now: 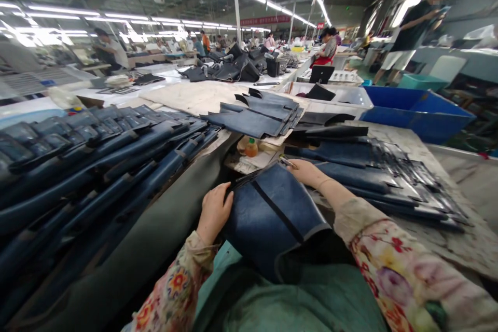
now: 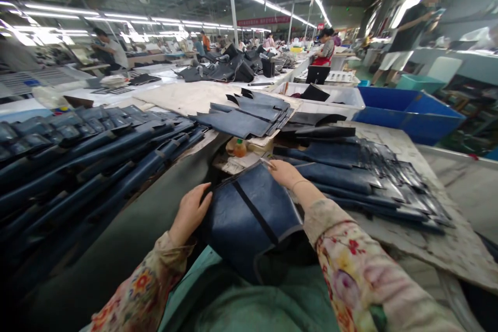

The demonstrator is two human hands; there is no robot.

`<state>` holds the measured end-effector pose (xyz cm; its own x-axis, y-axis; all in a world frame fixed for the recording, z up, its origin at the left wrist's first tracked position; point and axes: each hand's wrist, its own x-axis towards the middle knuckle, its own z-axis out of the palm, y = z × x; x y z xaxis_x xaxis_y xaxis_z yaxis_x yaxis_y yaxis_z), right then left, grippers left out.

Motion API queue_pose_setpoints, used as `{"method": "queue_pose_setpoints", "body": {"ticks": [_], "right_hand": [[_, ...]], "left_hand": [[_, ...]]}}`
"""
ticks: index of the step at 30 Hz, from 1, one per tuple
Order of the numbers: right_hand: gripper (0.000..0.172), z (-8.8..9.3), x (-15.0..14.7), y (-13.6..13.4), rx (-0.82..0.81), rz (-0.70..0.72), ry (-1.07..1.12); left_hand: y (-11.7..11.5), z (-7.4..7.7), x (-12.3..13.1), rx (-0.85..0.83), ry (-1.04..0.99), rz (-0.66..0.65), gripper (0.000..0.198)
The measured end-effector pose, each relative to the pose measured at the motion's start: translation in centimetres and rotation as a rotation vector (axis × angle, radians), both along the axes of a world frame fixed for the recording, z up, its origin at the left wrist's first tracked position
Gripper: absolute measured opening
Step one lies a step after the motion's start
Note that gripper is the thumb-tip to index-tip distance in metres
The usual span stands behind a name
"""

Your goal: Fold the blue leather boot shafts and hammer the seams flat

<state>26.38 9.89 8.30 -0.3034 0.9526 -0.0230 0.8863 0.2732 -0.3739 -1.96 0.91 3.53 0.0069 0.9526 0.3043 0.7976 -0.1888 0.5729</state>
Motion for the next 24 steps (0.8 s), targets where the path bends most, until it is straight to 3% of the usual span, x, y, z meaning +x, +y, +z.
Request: {"method": "queue_pose_setpoints", "body": {"ticks": [4,8,13,18,24], "right_hand": [[0.025,-1.6,-0.6,0.9,-0.053,-0.011,-0.041],[0.026,-1.0,1.3,-0.7,-0.020,-0.038,-0.059],[0.035,-1.1,5.0,-7.3,0.026,-0.072,-0.035],[0.021,-4.3,5.8,-15.0,0.136,-0.068,0.202],[0.028,-6.9,4.7,-18.9,0.276,-0.232,0.334]], "left_hand": [[-0.2,-0.9,0.9,-0.014,0.071,0.030,0.035],[-0.5,-1.3,0.5,-0.013,0.112,-0.002,0.036],[-1.4,-0.6,1.4,0.022,0.181,-0.078,0.030],[-3.0,0.4,4.9,0.073,0.186,-0.257,0.027],[-4.1,0.6,10.2,0.128,0.184,-0.450,0.033]]}}
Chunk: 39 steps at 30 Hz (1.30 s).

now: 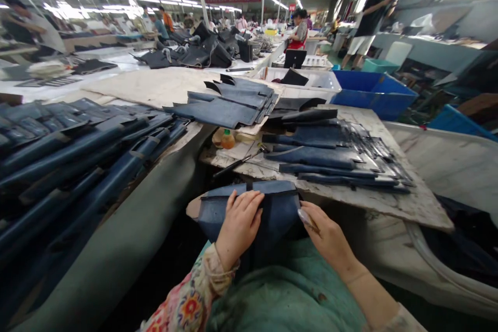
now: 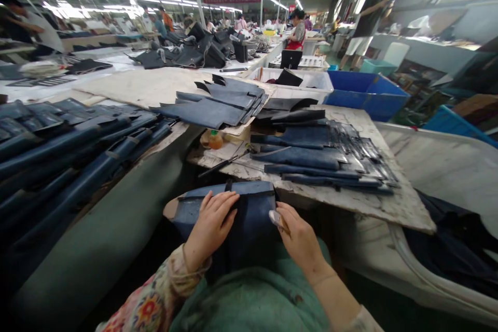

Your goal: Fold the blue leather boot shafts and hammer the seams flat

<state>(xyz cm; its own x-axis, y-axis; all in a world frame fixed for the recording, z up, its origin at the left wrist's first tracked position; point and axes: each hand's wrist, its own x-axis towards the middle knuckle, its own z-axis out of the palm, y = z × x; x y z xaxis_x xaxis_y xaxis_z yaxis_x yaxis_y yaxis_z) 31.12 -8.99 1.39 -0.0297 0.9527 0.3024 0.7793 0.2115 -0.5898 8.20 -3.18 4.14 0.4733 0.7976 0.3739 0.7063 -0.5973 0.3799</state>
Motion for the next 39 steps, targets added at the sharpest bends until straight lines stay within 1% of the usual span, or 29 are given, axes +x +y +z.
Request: {"method": "queue_pose_setpoints", "body": {"ticks": [4,7,10,16,20,22,24,30,33,35,37,39], "right_hand": [[0.038,-0.4,-0.2,-0.6,0.035,-0.016,-0.030],[0.043,-0.5,-0.3,-0.8,0.023,-0.021,-0.051],[0.044,-0.6,-0.4,-0.9,0.011,-0.020,-0.058],[0.046,-0.8,-0.4,-0.9,0.005,-0.008,-0.051],[0.048,-0.9,-0.4,-0.9,0.019,-0.014,-0.064],[0.049,-0.9,-0.3,-1.0,0.020,-0.015,-0.079],[0.050,-0.8,-0.3,-1.0,0.016,-0.017,-0.100],[0.047,-0.6,-0.4,-1.1,0.014,-0.024,-0.120],[0.045,-0.3,-0.2,-1.0,-0.005,0.004,-0.099],[0.041,0.1,0.3,-0.9,-0.013,0.012,-0.071],[0.039,0.5,0.8,-0.8,-0.020,-0.026,-0.046],[0.042,0.9,1.3,-0.6,-0.028,-0.106,-0.056]], "left_hand": [[0.6,-0.5,2.6,0.046,0.026,-0.062,0.036],[1.0,-1.1,3.7,0.072,0.067,-0.087,0.039],[1.0,-1.4,3.9,0.089,0.111,-0.107,0.041],[0.4,-1.3,3.2,0.149,0.171,-0.116,0.040],[0.1,-1.0,3.4,0.184,0.153,-0.070,0.034],[0.0,-0.7,4.0,0.163,0.157,-0.026,0.030],[0.1,-0.3,4.9,0.132,0.184,-0.022,0.028],[0.5,0.3,7.7,0.077,0.236,-0.152,0.031],[0.7,0.2,8.6,0.031,0.223,-0.205,0.032],[0.8,0.0,8.8,0.008,0.206,-0.201,0.032],[0.8,-0.4,8.7,0.002,0.186,-0.184,0.032],[0.8,-1.0,8.5,0.010,0.168,-0.177,0.034]]}}
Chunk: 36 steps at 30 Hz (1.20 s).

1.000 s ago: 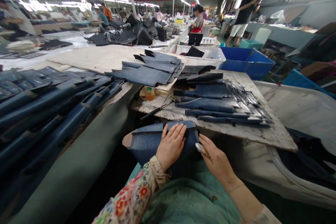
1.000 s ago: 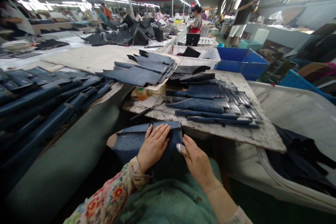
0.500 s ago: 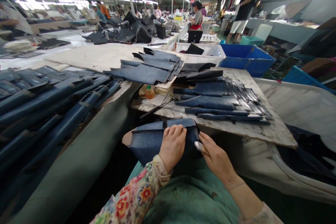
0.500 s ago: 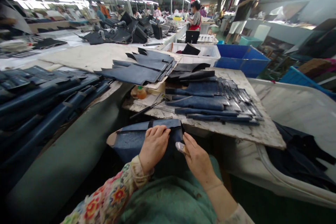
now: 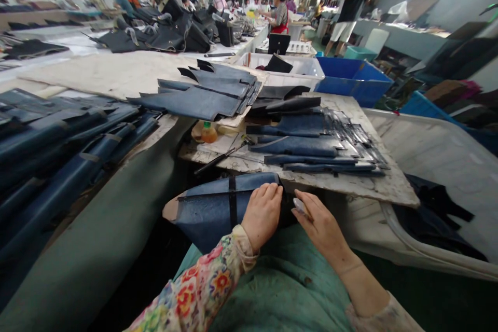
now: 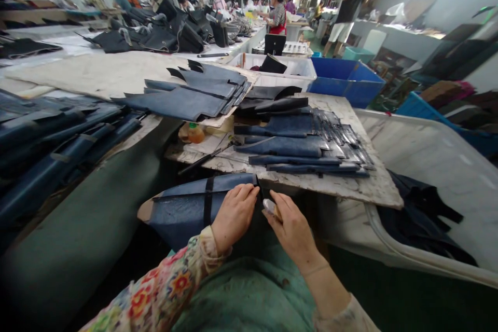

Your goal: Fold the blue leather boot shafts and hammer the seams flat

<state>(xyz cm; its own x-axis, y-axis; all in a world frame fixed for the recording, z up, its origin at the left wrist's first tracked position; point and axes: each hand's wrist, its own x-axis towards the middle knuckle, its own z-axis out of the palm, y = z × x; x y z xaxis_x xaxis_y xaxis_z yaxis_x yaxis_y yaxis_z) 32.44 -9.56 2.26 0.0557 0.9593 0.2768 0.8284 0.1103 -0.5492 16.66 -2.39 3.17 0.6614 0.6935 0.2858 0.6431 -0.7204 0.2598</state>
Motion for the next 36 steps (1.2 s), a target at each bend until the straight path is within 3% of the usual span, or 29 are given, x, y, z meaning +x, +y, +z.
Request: {"method": "queue_pose_setpoints", "body": {"ticks": [4,13,20,30,36], "right_hand": [[0.047,0.4,0.1,0.9,0.008,-0.090,-0.101],[0.034,2.4,-1.9,2.8,0.124,0.017,-0.253],[0.031,1.8,-4.6,3.5,0.069,0.050,-0.333],[0.031,1.7,-9.2,4.4,0.102,0.144,-0.380],[0.031,1.5,-11.0,5.0,0.092,0.194,-0.352]], "left_hand": [[0.0,-0.8,-0.3,0.027,-0.015,0.010,0.036],[0.7,-0.2,-2.6,0.007,-0.027,-0.072,0.036],[0.7,-0.7,-4.9,0.059,0.010,-0.038,0.037],[0.0,0.2,-9.3,0.103,0.024,0.101,0.032],[-1.1,-0.7,-12.0,0.165,-0.013,0.199,0.034]]}}
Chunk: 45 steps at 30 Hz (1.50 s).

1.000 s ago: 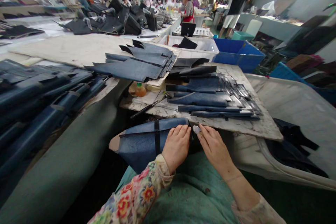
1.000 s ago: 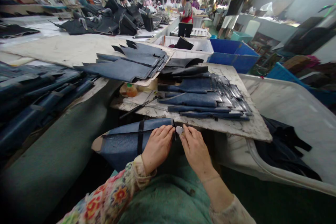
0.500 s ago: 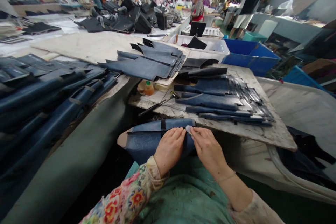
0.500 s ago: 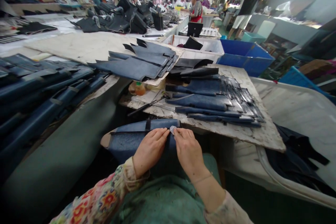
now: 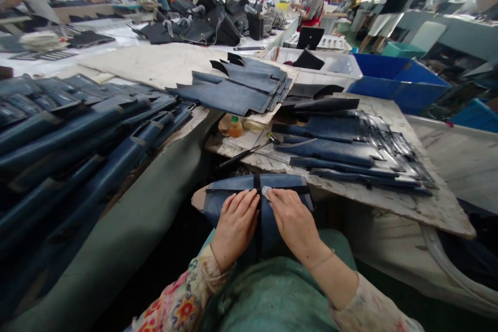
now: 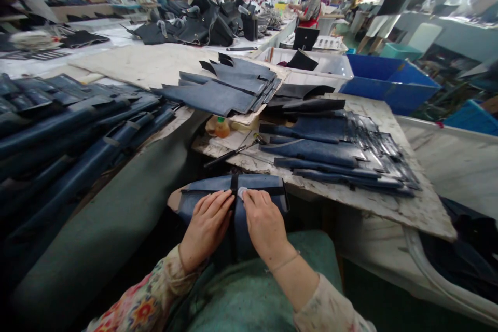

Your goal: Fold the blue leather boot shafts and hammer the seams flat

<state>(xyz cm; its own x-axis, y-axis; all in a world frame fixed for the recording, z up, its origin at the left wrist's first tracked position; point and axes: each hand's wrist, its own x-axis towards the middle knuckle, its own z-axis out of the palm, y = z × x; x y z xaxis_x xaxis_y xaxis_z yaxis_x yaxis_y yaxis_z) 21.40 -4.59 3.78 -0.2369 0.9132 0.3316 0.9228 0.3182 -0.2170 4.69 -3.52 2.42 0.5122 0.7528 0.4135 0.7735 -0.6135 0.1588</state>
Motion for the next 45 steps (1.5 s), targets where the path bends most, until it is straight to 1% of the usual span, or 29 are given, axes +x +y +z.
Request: {"method": "queue_pose_setpoints", "body": {"ticks": [3,7,13,17,20,24,28,31,35,40,45], "right_hand": [[0.031,0.2,0.4,0.2,-0.034,0.015,0.047],[0.032,0.5,1.3,0.2,-0.091,0.065,0.136],[0.028,1.1,2.0,0.6,-0.214,0.143,0.256],[0.027,1.5,2.4,1.5,-0.294,0.190,0.273],[0.026,1.9,2.4,2.1,-0.332,0.220,0.248],[0.025,2.4,2.1,2.4,-0.292,0.246,0.134],[0.025,2.7,1.7,2.2,-0.274,0.228,0.047],[0.027,2.4,1.7,1.8,-0.248,0.223,0.067],[0.028,1.6,1.5,1.3,-0.173,0.165,0.090],[0.030,1.4,0.5,1.1,-0.125,0.120,0.049],[0.032,1.5,0.0,1.6,-0.103,0.081,-0.027]], "left_hand": [[-0.6,-0.4,-0.5,-0.003,0.013,0.045,0.035],[-1.0,-0.6,-0.4,-0.012,0.029,0.097,0.036],[-1.5,-0.7,-0.6,0.006,0.042,0.087,0.038],[-1.6,-0.7,-0.7,-0.003,0.017,0.096,0.038],[-1.1,-0.3,-0.3,-0.048,-0.018,0.122,0.035],[0.1,0.7,0.3,-0.119,-0.013,0.139,0.028],[0.7,1.3,0.5,-0.153,0.024,0.093,0.022],[0.8,1.2,0.4,-0.154,0.042,0.050,0.024],[0.7,0.7,0.2,-0.118,0.063,-0.027,0.029],[0.9,0.7,0.1,-0.134,0.098,-0.041,0.028],[1.3,1.1,0.3,-0.173,0.095,-0.045,0.029]]}}
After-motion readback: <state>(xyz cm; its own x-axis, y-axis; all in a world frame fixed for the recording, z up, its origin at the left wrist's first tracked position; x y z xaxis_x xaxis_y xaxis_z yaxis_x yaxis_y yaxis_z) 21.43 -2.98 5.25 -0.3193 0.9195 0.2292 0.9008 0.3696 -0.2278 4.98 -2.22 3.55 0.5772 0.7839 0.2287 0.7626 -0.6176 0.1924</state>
